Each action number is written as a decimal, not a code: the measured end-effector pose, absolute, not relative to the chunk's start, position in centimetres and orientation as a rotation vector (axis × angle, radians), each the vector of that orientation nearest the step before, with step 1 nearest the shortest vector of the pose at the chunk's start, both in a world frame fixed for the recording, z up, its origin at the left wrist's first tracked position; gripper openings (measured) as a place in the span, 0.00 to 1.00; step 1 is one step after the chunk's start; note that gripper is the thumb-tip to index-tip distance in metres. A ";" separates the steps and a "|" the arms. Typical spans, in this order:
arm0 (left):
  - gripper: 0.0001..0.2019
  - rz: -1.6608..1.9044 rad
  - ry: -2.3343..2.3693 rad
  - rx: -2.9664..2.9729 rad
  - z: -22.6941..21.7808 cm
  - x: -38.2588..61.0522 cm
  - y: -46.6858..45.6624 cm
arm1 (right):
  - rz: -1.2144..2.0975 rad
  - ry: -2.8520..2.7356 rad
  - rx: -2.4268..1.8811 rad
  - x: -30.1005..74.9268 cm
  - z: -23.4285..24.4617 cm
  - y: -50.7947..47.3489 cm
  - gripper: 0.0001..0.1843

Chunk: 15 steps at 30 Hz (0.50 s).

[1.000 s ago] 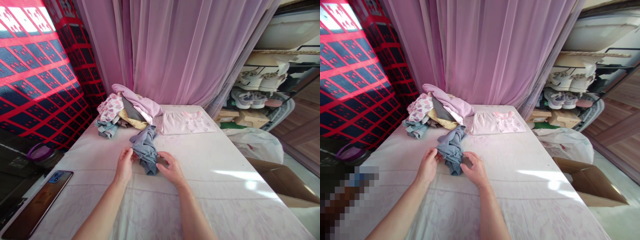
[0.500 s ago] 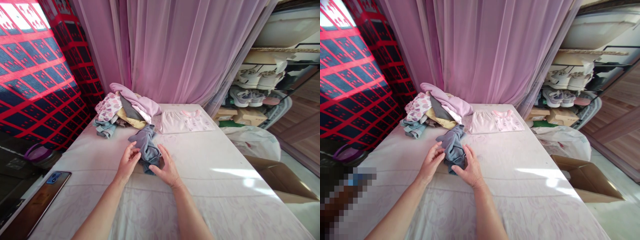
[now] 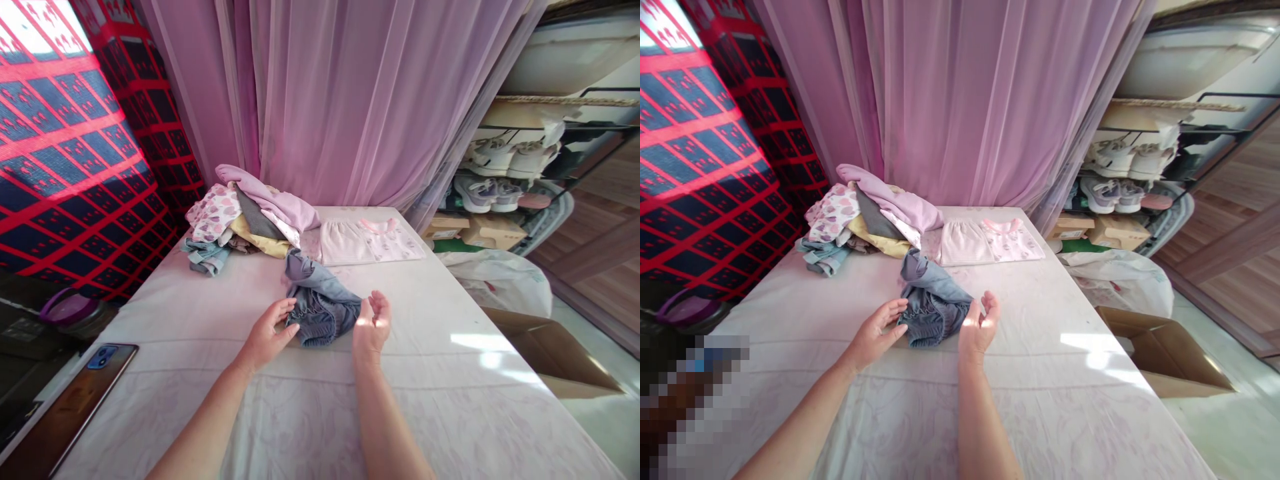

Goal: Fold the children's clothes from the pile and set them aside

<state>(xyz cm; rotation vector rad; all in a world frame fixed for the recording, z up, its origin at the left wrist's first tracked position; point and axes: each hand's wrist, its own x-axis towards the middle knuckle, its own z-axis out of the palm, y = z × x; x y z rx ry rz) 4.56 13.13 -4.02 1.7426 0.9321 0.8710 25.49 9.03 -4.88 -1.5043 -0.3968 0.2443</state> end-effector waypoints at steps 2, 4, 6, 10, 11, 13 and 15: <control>0.22 0.820 0.925 1.961 -3.7 4.6 12.9 | 0.219 -0.470 -1.535 25.5 -4.7 8.9 0.27; 0.22 0.750 0.911 2.163 -3.3 4.7 12.7 | 0.160 -0.619 -1.575 25.2 -4.6 8.8 0.25; 0.25 0.655 0.903 2.308 -3.0 4.7 12.6 | 0.077 -0.796 -1.599 24.7 -4.5 8.7 0.21; 0.25 0.562 0.913 2.400 -2.8 4.8 12.5 | 0.045 -1.105 -1.668 23.8 -4.9 8.4 0.16; 0.21 0.569 0.915 2.398 -2.7 4.8 12.5 | 0.069 -1.148 -1.701 23.7 -5.1 8.4 0.16; 0.11 0.607 0.911 2.377 -2.5 4.9 12.4 | 0.137 -1.168 -1.753 23.8 -5.6 8.6 0.15; 0.05 0.655 0.898 2.348 -2.1 5.2 12.1 | 0.194 -1.118 -1.747 24.2 -6.0 8.7 0.11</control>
